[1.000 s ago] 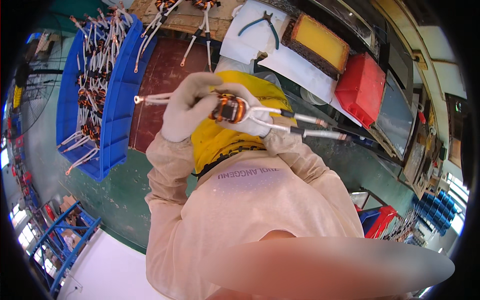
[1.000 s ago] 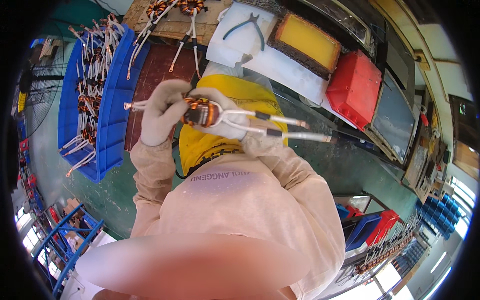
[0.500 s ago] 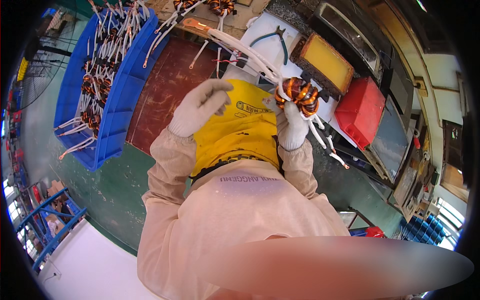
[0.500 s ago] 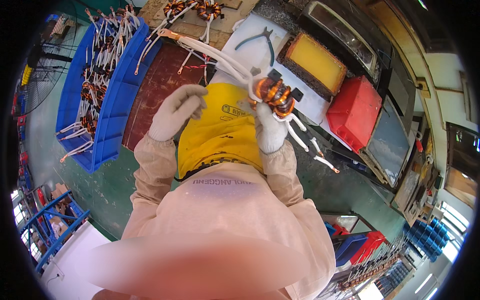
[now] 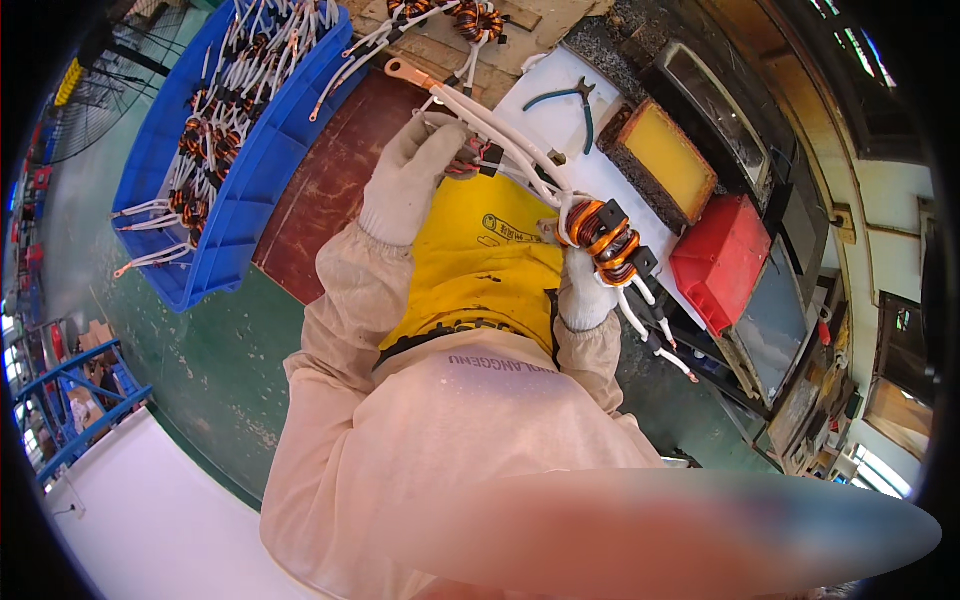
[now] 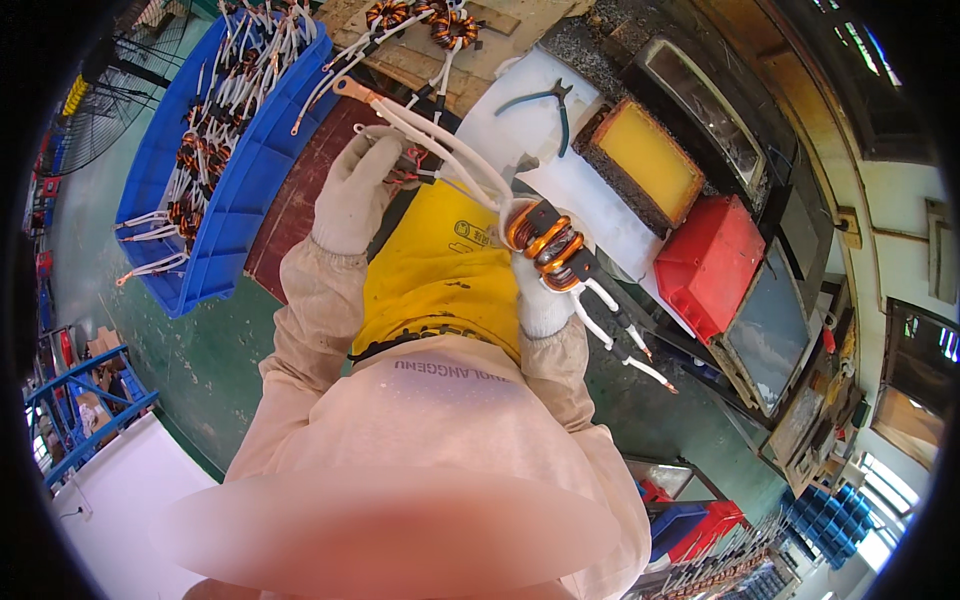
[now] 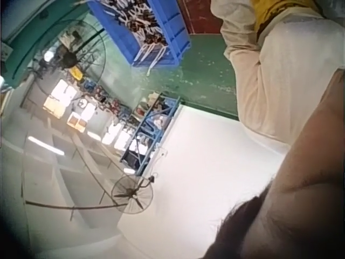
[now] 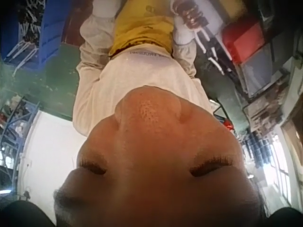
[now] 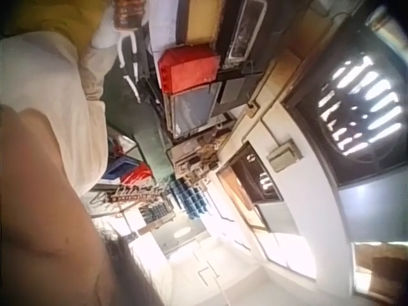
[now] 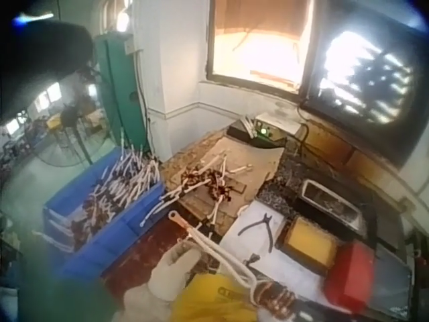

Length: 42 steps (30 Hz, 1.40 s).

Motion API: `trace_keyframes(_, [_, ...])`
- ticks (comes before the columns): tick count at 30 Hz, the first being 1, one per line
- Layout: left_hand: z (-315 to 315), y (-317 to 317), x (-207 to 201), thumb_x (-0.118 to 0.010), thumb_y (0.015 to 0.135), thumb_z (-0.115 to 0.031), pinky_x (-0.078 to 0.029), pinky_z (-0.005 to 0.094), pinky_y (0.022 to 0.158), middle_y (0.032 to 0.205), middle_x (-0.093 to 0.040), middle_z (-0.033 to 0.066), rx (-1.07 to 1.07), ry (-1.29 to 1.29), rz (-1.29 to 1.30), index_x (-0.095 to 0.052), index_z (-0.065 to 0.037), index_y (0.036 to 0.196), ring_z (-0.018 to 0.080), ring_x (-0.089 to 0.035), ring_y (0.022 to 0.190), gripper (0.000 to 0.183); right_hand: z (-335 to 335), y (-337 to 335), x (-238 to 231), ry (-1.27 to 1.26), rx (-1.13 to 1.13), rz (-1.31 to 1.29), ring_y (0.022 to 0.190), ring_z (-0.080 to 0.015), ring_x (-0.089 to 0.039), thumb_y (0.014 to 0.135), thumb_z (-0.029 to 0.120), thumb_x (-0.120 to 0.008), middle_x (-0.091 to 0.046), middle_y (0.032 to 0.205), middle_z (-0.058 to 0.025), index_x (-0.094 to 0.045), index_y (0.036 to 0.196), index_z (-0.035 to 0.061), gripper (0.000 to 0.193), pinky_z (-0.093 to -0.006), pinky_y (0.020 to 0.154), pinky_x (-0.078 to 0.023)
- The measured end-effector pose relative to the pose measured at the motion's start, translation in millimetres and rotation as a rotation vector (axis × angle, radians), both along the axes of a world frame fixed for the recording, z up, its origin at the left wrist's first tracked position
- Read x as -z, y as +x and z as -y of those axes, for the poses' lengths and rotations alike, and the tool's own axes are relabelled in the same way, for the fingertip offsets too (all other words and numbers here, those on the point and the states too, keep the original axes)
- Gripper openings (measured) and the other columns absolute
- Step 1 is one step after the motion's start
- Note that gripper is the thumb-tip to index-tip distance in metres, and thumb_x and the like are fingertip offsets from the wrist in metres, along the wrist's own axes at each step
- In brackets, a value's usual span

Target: The person assembles copper wire components at an industrial workbench, using wire cutters to manipulate insulated wire and copper coils while wearing protective gloves.

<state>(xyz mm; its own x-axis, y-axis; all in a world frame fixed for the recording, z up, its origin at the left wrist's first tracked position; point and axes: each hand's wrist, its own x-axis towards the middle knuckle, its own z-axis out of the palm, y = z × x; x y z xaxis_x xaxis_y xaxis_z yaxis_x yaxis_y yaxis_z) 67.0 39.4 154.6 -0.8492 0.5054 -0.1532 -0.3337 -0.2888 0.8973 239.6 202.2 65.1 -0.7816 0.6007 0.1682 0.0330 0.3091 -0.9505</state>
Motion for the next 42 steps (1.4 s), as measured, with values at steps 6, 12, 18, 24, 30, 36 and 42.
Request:
trace_keyframes(6, [-8.7,11.2,10.6,-0.055,0.09,-0.018,-0.047,0.0276,0.07,0.092,-0.06,0.0043,0.045,0.125,0.218,-0.053,-0.006,0.102,0.0122,-0.057,0.078,0.017,15.6,-14.7,-39.1,-0.484,0.116,-0.178,0.078,-0.0144,-0.058,0.081,0.009,-0.065,-0.062,0.091,-0.0033,-0.06,0.102,0.0059,0.022,-0.0287,0.066,-0.048])
trace_keyframes(12, [-24.0,31.8,9.8,-0.054,0.091,-0.019,-0.048,0.0287,0.069,0.089,-0.059,0.0035,0.073,0.187,0.26,-0.052,-0.007,0.099,0.012,-0.057,0.078,0.014,20.9,-11.0,-43.4,-0.832,-0.066,-0.445,0.101,-0.0253,-0.058,0.087,0.007,-0.055,-0.057,0.113,-0.0125,-0.048,0.121,0.0002,0.036,-0.0428,0.088,-0.051])
trace_keyframes(18, [-31.8,38.3,16.5,-0.055,0.092,-0.019,-0.048,0.0284,0.071,0.092,-0.058,0.0038,0.185,0.154,0.255,-0.049,-0.008,0.101,0.0128,-0.058,0.078,0.016,14.7,-7.5,-45.5,-0.89,-0.044,-0.435,0.097,-0.027,-0.06,0.087,0.01,-0.055,-0.056,0.114,-0.0146,-0.043,0.124,-0.0026,0.041,-0.0436,0.086,-0.052])
trace_keyframes(24, [-38.0,42.0,17.5,-0.053,0.091,-0.018,-0.048,0.0262,0.072,0.092,-0.058,0.0053,0.278,0.196,0.229,-0.049,-0.005,0.103,0.0129,-0.059,0.079,0.018,16.0,-2.3,-50.3,-1.014,-0.058,-0.483,0.094,-0.0253,-0.059,0.087,0.015,-0.059,-0.055,0.11,-0.0134,-0.043,0.123,-0.003,0.044,-0.0413,0.084,-0.052])
trace_keyframes(30, [-22.8,17.6,71.2,-0.052,0.093,-0.019,-0.049,0.0259,0.072,0.091,-0.058,0.0049,0.358,0.414,0.518,-0.051,-0.003,0.106,0.0127,-0.058,0.082,0.022,8.7,7.0,-48.7,-0.965,-0.096,-0.483,0.083,-0.022,-0.056,0.085,0.025,-0.061,-0.055,0.102,-0.0106,-0.044,0.123,-0.0016,0.05,-0.0391,0.077,-0.049])
trace_keyframes(36, [-23.6,19.8,3.4,-0.051,0.094,-0.02,-0.051,0.0307,0.077,0.094,-0.061,0.009,0.183,0.431,0.207,-0.052,0.001,0.111,0.0172,-0.061,0.085,0.027,-7.5,22.6,-34.6,-0.882,0.005,-0.452,0.085,-0.024,-0.057,0.083,0.03,-0.063,-0.057,0.094,-0.0126,-0.046,0.12,-0.0015,0.052,-0.0392,0.081,-0.048])
trace_keyframes(42, [-27.4,19.0,13.7,-0.056,0.092,-0.021,-0.056,0.032,0.074,0.097,-0.063,0.0146,0.189,0.513,0.235,-0.053,0.001,0.112,0.0212,-0.064,0.087,0.03,-3.6,19.2,-52.8,-0.759,0.034,-0.452,0.09,-0.0258,-0.06,0.079,0.026,-0.068,-0.059,0.101,-0.0146,-0.045,0.122,-0.0031,0.056,-0.0393,0.081,-0.049])
